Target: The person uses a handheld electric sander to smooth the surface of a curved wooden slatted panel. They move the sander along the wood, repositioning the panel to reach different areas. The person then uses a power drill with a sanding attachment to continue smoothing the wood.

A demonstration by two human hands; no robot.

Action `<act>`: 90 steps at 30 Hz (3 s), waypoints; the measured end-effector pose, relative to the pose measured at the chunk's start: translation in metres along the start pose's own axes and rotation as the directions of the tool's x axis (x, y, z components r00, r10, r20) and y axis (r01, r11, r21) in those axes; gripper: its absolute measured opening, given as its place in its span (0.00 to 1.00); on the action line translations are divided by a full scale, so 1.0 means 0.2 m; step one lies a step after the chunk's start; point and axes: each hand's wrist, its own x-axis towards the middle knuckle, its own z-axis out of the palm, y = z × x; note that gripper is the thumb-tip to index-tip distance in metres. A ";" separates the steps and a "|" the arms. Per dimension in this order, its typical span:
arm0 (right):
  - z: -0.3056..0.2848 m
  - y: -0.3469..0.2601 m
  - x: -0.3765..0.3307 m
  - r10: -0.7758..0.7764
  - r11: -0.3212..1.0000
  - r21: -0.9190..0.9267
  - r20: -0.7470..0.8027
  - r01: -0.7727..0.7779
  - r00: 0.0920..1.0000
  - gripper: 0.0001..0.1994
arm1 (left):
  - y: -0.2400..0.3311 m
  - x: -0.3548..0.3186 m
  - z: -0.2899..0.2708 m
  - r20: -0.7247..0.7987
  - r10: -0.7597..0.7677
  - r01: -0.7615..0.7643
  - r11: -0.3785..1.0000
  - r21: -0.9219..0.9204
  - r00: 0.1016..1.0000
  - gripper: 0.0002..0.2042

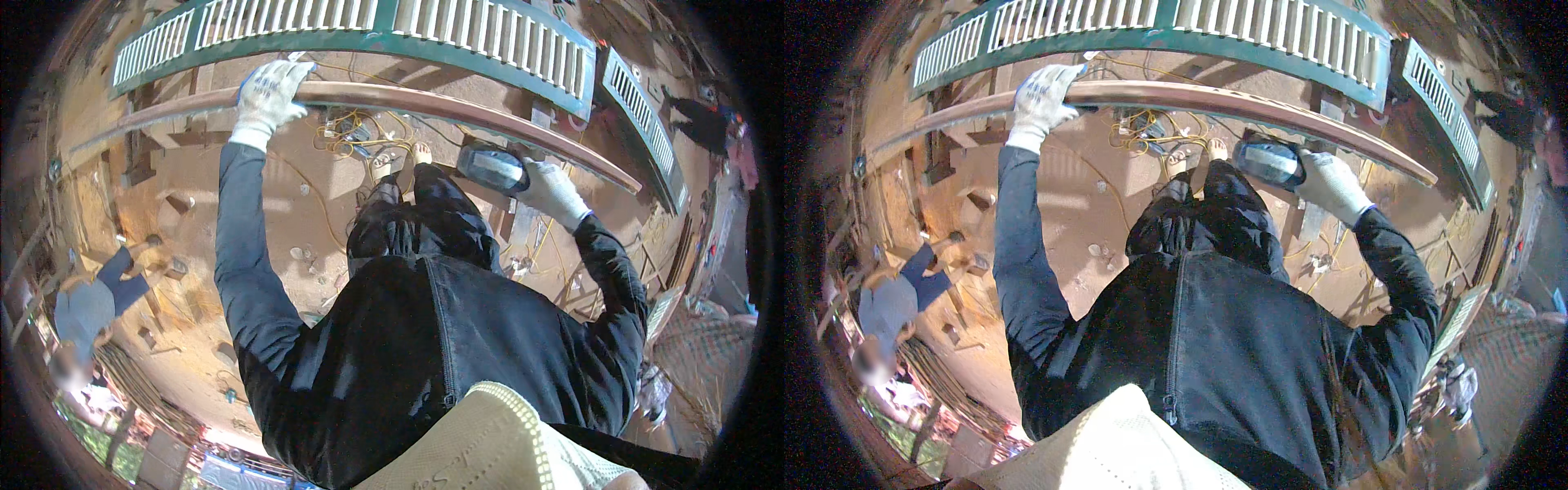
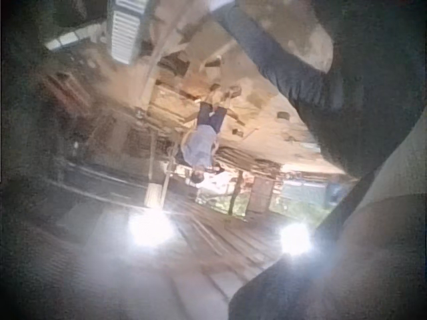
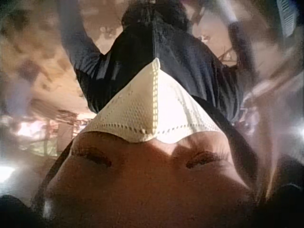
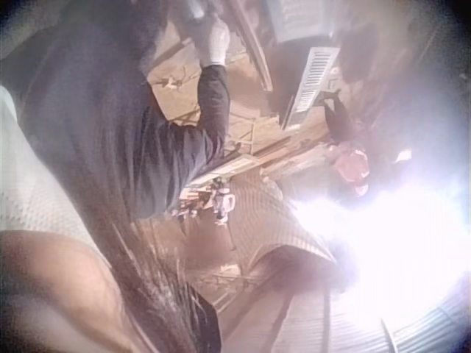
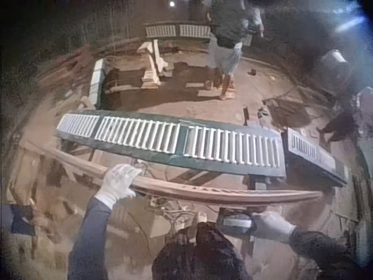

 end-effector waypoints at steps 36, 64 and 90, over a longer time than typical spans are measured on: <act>0.09 -0.08 -0.78 0.834 0.396 0.918 -0.349 -0.022 0.427 0.12 | -0.14 0.10 0.10 -0.140 0.186 -0.199 0.976 -0.086 0.973 0.32; -0.21 0.30 -0.57 0.748 0.531 0.847 -0.474 0.010 0.465 0.21 | -0.13 0.15 0.07 -0.048 0.031 -0.033 0.999 -0.039 0.998 0.30; 0.07 -0.02 -0.31 0.986 -0.045 0.758 -0.071 0.650 0.151 0.18 | 0.38 0.53 -0.17 0.328 0.398 -0.210 0.850 -0.484 0.857 0.33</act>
